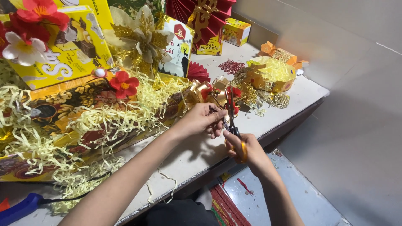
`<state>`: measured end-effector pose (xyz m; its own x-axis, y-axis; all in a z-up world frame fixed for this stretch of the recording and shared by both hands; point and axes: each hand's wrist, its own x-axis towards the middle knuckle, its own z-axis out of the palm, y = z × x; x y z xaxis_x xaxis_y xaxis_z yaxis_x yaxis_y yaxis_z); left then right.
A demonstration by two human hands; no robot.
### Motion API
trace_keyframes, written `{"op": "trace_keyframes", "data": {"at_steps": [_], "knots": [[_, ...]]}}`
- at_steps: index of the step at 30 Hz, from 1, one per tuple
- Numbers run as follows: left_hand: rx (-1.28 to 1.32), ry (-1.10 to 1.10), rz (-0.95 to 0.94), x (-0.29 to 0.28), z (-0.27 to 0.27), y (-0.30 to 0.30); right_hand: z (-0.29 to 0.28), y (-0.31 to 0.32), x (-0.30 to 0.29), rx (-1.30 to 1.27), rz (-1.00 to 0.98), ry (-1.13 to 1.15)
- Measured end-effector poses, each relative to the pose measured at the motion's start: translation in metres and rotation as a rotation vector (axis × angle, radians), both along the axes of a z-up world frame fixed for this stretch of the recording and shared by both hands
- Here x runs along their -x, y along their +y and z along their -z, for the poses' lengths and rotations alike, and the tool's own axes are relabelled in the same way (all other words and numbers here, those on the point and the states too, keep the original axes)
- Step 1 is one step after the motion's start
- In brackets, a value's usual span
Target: The person uses a hot glue gun to attach red artificial flowers to a gift basket filled with yellow shredded paper and various gift boxes. They also use scissors to trim a gold ribbon and attach it to the arrangement.
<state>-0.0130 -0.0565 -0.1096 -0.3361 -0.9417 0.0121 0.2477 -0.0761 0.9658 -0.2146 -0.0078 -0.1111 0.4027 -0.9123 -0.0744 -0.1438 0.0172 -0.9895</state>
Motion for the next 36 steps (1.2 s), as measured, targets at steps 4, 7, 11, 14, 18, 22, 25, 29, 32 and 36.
{"op": "trace_keyframes", "data": {"at_steps": [4, 7, 11, 14, 18, 22, 25, 29, 32, 36], "knots": [[0.009, 0.035, 0.023, 0.0, 0.0, 0.003, 0.012, -0.012, 0.012, -0.112, -0.114, -0.116], [0.031, 0.039, 0.023, -0.001, -0.002, 0.009, 0.02, -0.016, 0.022, -0.057, -0.167, -0.17], [0.058, -0.08, -0.103, -0.009, -0.008, 0.008, 0.024, -0.026, 0.039, -0.006, -0.238, -0.133], [0.078, -0.127, -0.207, -0.009, 0.007, -0.004, 0.016, -0.028, 0.056, 0.013, -0.261, -0.04], [0.116, -0.229, -0.344, -0.017, 0.016, -0.018, 0.007, -0.038, 0.079, 0.063, -0.216, 0.123], [0.156, -0.427, -0.334, -0.012, -0.001, -0.001, 0.014, -0.061, 0.085, -0.03, -0.228, 0.09], [0.178, -0.571, -0.298, -0.01, -0.025, 0.011, 0.01, -0.067, 0.083, -0.046, -0.217, 0.09], [0.074, -0.599, -0.152, -0.017, -0.04, 0.019, -0.007, -0.061, 0.085, 0.075, -0.11, 0.206], [-0.075, -0.658, -0.056, -0.021, -0.034, 0.018, -0.02, -0.056, 0.083, 0.23, 0.027, 0.42], [-0.119, -1.056, -0.095, -0.01, -0.086, 0.053, -0.053, -0.038, 0.063, 0.472, 0.217, 0.849]]}}
